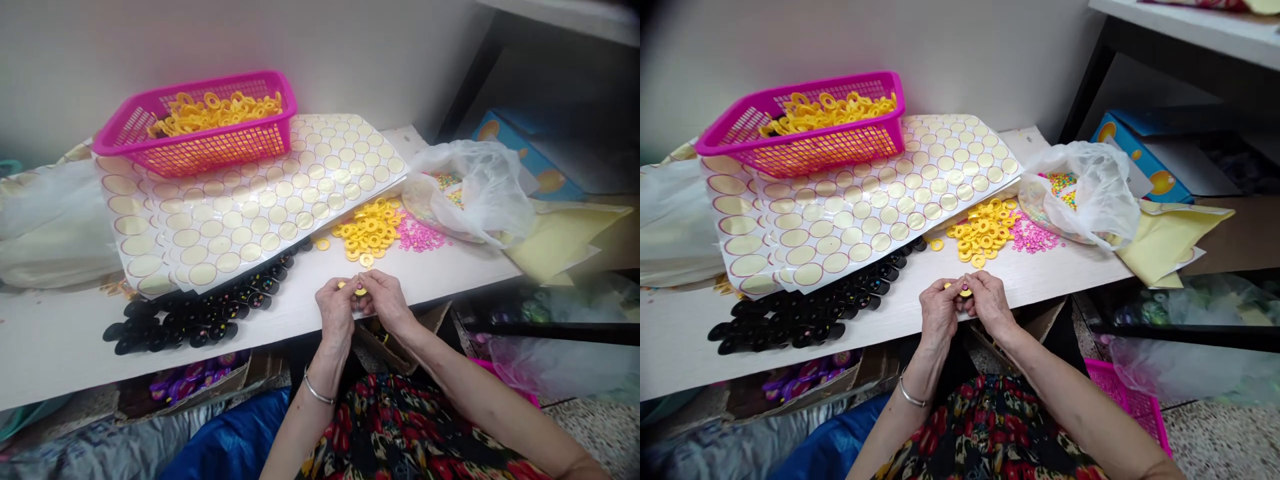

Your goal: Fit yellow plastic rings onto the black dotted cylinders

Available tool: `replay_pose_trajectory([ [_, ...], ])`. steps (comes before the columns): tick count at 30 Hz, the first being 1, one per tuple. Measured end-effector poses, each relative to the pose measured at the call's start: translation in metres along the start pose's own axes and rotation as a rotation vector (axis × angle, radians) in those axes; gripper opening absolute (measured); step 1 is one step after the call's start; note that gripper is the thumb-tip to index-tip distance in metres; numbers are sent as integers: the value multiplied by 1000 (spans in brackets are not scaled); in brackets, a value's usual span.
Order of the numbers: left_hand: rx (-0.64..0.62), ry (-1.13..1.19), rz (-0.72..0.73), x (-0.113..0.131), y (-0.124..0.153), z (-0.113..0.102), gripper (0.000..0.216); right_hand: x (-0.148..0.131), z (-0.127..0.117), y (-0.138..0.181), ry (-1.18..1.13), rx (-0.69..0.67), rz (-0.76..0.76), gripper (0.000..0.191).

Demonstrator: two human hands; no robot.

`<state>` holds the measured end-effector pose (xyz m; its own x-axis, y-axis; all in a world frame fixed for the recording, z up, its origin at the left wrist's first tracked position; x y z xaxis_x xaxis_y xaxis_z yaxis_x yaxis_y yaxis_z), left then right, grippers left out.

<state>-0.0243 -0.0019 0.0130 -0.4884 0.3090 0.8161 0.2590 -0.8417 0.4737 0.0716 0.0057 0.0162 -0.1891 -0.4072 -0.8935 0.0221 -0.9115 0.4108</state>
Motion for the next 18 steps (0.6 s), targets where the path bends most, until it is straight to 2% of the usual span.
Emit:
replay_pose_trajectory([
  [4, -1, -29, 74, 6, 0, 0, 31, -2, 0, 1, 42, -3, -48, 29],
  [8, -17, -85, 74, 0, -1, -5, 34, 4, 2, 0, -23, -37, -20, 29],
  [11, -17, -128, 138, 0, -1, -7, 37, 5, 2, 0, -79, -47, -27, 27],
  [18, -115, -159, 222, -3, 16, -3, 34, 5, -3, 15, -226, -98, -47, 29],
])
Point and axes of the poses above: each hand's wrist, its own y-axis away from the middle knuckle, its own z-axis out of the palm, x = y × z, the point moved 6 cm from there along -y, towards the middle knuckle
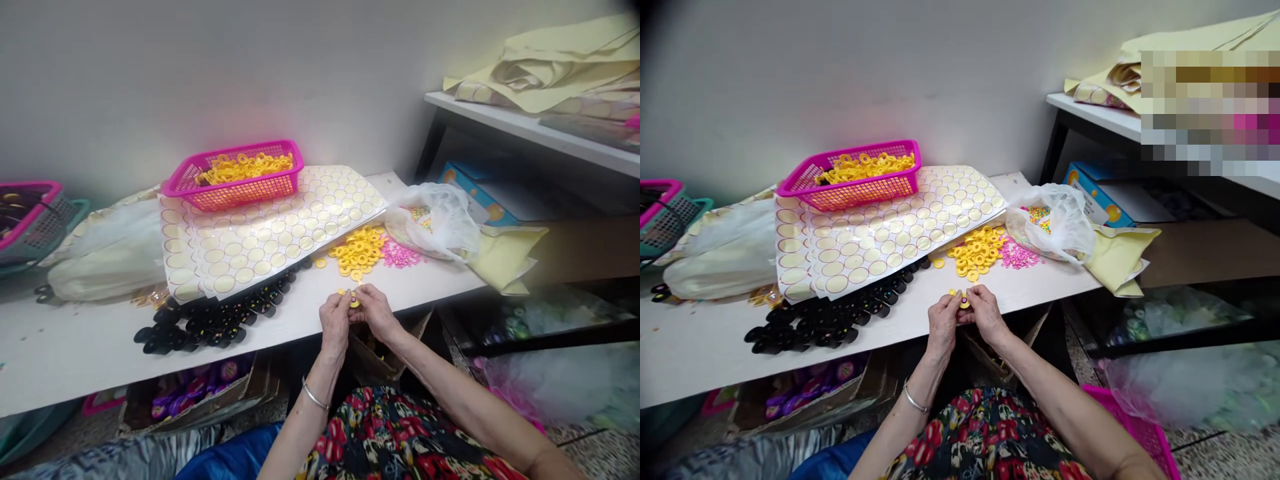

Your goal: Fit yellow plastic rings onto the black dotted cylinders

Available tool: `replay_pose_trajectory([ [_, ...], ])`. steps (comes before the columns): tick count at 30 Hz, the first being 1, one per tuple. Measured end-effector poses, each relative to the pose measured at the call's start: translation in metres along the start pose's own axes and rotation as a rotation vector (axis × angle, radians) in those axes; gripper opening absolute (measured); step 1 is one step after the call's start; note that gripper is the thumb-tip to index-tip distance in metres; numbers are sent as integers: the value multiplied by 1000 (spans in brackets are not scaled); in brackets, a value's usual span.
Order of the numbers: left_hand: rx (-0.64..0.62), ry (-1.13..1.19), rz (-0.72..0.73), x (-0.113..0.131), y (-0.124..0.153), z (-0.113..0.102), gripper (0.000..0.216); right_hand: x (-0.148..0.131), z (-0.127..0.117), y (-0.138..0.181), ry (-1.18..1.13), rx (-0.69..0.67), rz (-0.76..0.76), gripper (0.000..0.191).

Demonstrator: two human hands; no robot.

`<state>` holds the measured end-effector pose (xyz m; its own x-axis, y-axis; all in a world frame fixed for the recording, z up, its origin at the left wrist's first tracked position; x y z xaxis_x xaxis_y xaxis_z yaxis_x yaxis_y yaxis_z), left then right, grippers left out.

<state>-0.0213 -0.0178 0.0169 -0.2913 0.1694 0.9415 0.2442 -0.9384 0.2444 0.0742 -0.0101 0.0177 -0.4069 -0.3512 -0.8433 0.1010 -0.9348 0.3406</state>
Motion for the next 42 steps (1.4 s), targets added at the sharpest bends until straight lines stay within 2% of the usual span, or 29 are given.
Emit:
replay_pose_trajectory([
  [5, -207, -15, 31, 19, 26, 12, 22, -15, -6, 26, -127, -114, 13, 33],
  [8, -345, -33, -17, 28, 43, 20, 26, -24, -13, 44, -142, -166, 50, 33],
  [12, -443, -112, -60, 27, 61, 31, 28, -29, -29, 67, -141, -196, 99, 35],
  [17, -504, -210, -47, 20, 80, 49, 30, -35, -52, 92, -149, -155, 79, 36],
  [21, -557, -283, -21, 9, 93, 63, 23, -32, -72, 106, -105, -47, 38, 31],
  [24, -549, -327, -44, -5, 96, 66, 23, -21, -84, 111, -97, 34, 57, 31],
  [28, -589, -464, 61, -5, 101, 73, 21, -13, -90, 118, -207, 26, 96, 31],
  [33, -627, -538, 210, 15, 114, 84, 27, -21, -93, 125, -333, -33, 91, 30],
  [36, -742, -578, 325, 22, 122, 88, 26, -18, -97, 122, -310, -77, 183, 36],
  [39, -908, -615, 424, 22, 127, 89, 28, -11, -99, 120, -277, -186, 293, 39],
  [42, -987, -661, 458, 19, 128, 87, 30, -9, -96, 123, -241, -378, 336, 42],
])
Point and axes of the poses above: each hand's wrist, its own y-axis away from the middle knuckle, its own z-axis out of the palm, x = y × z, the point moved 6 cm from there along -y, towards the middle knuckle
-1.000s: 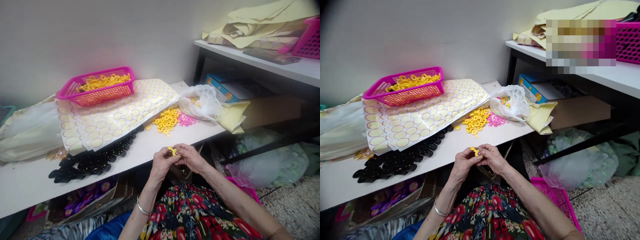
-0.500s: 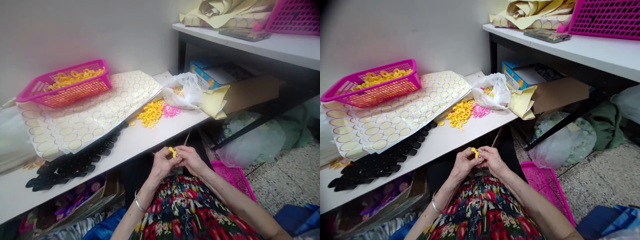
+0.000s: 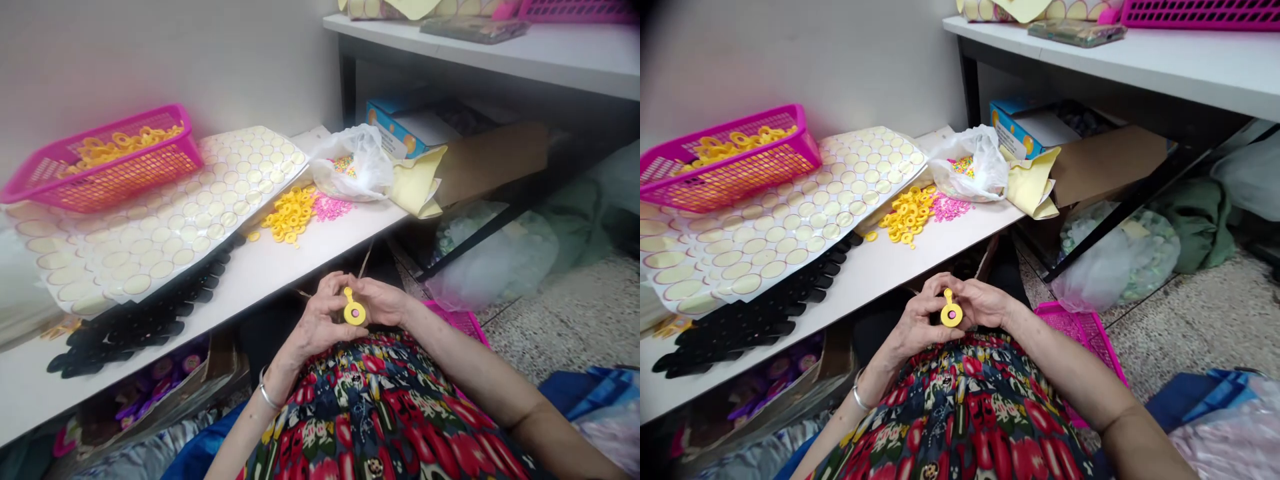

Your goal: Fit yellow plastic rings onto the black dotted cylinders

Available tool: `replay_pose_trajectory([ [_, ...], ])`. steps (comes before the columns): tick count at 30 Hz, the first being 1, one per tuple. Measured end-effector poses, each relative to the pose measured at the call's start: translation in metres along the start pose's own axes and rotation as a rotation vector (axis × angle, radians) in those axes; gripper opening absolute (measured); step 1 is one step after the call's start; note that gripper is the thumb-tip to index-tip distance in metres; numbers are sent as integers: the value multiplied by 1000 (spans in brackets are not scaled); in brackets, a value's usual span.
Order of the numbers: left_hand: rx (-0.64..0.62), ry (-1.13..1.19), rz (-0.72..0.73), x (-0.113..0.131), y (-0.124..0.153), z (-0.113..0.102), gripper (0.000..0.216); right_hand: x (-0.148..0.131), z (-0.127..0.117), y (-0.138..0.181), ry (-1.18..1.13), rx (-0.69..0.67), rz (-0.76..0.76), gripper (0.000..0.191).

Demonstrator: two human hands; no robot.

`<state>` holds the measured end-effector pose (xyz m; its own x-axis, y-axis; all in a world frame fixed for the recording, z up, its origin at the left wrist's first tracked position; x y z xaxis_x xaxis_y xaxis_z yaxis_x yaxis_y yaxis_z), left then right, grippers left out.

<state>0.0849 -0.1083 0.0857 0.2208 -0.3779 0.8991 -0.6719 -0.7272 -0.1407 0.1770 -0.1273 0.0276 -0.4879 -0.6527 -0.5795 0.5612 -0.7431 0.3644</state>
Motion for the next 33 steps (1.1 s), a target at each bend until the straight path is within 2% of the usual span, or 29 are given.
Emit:
replay_pose_trajectory([
  [3, -81, -35, 19, 1, 2, 4, 33, 5, 6, 4, 50, -157, 59, 46],
  [5, -113, -22, 32, 3, 3, 6, 31, 8, 9, 4, 3, -188, 92, 52],
  [7, -107, -16, 30, 4, 4, 5, 29, 12, 8, 2, -49, -155, 113, 48],
  [10, -100, -48, 3, 2, 5, 5, 27, 17, 7, -1, -32, -112, 114, 28],
  [13, -138, -56, -14, -2, 6, 10, 27, 19, 6, -1, 36, -133, 98, 24],
  [20, -157, 13, 9, -7, 6, 17, 33, 8, 6, 4, 286, -226, 97, 41],
  [25, -155, 6, -1, -11, 4, 18, 25, 1, 10, 3, 404, -276, 104, 41],
  [30, -165, -23, 84, -8, 3, 15, 31, 7, 5, -3, 442, -215, 98, 38],
  [33, -146, -30, 103, -10, 3, 9, 36, 7, 6, -5, 466, -156, 17, 43],
])
Point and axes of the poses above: each hand's wrist, its own y-axis away from the middle knuckle, its own z-axis out of the palm, x = y × z, the point moved 6 cm from there along -y, towards the middle knuckle
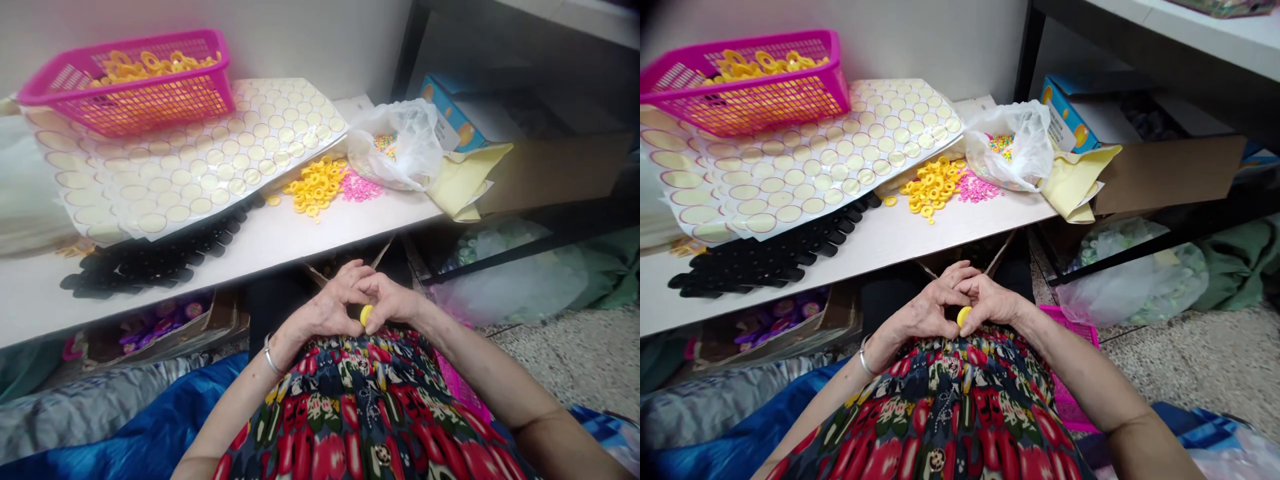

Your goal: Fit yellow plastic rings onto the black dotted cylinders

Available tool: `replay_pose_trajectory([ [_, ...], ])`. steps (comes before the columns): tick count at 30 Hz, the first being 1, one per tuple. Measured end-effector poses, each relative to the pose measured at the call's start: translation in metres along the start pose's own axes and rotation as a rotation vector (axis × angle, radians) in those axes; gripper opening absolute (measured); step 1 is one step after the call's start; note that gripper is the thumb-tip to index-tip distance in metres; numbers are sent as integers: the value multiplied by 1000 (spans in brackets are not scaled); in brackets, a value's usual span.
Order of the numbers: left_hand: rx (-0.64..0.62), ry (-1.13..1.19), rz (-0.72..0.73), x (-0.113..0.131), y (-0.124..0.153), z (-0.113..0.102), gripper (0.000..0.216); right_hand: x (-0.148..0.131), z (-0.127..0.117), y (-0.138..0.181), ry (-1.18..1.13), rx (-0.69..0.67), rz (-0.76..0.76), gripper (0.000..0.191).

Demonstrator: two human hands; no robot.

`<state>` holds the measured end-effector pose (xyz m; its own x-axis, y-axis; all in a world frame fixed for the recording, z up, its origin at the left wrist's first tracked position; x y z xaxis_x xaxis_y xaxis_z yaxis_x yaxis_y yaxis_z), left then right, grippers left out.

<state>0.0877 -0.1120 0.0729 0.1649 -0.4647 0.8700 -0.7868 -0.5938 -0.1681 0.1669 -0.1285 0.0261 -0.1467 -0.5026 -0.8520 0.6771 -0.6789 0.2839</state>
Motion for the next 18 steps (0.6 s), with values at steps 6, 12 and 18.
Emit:
replay_pose_trajectory([
  [6, 114, -147, -35, -27, 15, -9, 42, -15, 6, -15, 63, 37, -65, 37],
  [12, 251, -328, -130, -52, 42, -23, 37, -15, 17, -50, 309, -64, -6, 30],
  [18, 280, -321, -197, -61, 52, -31, 43, -10, 23, -64, 314, -83, 47, 29],
])
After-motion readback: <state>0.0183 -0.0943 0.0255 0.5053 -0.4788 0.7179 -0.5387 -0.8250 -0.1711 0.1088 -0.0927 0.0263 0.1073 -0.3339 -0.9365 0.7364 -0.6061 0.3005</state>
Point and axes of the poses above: each hand's wrist, its own y-axis away from the middle knuckle, its own z-axis out of the palm, x = y × z, the point moved 6 cm from there along -y, towards the middle knuckle
